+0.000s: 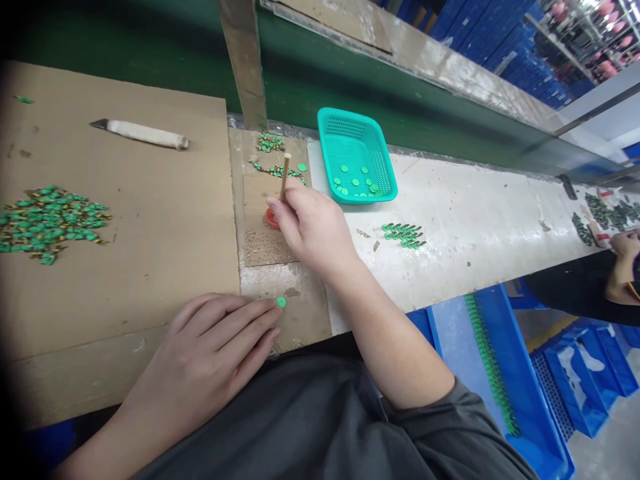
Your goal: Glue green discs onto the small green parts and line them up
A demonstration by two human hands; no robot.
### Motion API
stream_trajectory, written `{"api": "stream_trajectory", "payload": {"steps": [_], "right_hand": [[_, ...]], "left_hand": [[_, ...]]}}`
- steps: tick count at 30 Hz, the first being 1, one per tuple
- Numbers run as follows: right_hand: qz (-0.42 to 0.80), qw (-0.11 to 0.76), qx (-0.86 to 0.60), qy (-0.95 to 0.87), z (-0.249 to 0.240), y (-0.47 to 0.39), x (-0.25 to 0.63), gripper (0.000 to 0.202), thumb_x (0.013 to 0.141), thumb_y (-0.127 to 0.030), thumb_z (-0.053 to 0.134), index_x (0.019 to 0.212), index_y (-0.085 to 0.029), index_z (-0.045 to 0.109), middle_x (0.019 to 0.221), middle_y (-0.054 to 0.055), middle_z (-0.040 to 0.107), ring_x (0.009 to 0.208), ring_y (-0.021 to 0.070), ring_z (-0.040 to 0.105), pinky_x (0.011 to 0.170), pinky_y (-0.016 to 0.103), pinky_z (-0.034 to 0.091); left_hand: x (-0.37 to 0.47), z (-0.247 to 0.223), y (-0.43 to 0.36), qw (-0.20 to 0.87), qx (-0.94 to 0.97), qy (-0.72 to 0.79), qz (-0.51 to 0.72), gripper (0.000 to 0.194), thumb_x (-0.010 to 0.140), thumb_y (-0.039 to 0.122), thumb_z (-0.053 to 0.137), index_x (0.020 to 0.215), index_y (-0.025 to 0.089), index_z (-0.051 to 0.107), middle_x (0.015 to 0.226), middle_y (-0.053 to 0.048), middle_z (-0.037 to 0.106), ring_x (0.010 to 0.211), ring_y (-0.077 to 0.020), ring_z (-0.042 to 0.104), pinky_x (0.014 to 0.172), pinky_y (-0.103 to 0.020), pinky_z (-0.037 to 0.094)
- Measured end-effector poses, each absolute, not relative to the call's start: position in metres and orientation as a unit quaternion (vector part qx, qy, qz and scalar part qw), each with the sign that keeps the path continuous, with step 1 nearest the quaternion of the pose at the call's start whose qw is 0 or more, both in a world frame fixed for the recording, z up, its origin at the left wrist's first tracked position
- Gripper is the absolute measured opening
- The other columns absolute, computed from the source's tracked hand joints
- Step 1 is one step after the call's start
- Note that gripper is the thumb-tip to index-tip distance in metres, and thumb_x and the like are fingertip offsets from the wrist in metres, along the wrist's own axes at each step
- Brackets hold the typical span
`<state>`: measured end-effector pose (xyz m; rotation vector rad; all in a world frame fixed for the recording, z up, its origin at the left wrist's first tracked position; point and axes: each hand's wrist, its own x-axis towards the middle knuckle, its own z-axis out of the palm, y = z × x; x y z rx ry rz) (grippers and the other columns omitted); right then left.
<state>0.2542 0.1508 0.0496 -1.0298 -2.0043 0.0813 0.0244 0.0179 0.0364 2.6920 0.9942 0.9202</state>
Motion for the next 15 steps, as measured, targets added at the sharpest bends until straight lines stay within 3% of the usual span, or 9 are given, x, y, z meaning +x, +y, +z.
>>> {"api": "stream_trajectory", "payload": {"steps": [8,15], "right_hand": [[0.042,0.451,-0.438,-0.776,0.069,0.114,0.254,0.029,0.124,-0.034,0.063,0.097,-0.027,0.057,0.087,-0.003,0.062,0.075,0.0149,0.061,0.071,0.032,0.049],[0.071,0.486,-0.456,-0.742,0.045,0.03,0.255,0.019,0.119,-0.02,0.064,0.101,-0.026,0.061,0.082,-0.003,0.063,0.071,0.0161,0.063,0.067,0.033,0.052]], "left_hand": [[0.025,0.038,0.018,0.054,0.895,0.332,0.294,0.021,0.113,0.016,0.071,0.132,0.02,0.078,0.125,-0.003,0.089,0.104,-0.0271,0.074,0.099,-0.05,0.056],[0.025,0.034,0.016,0.051,0.898,0.322,0.295,0.026,0.112,0.019,0.074,0.137,0.017,0.079,0.126,-0.007,0.088,0.105,-0.0291,0.073,0.099,-0.051,0.055]]}}
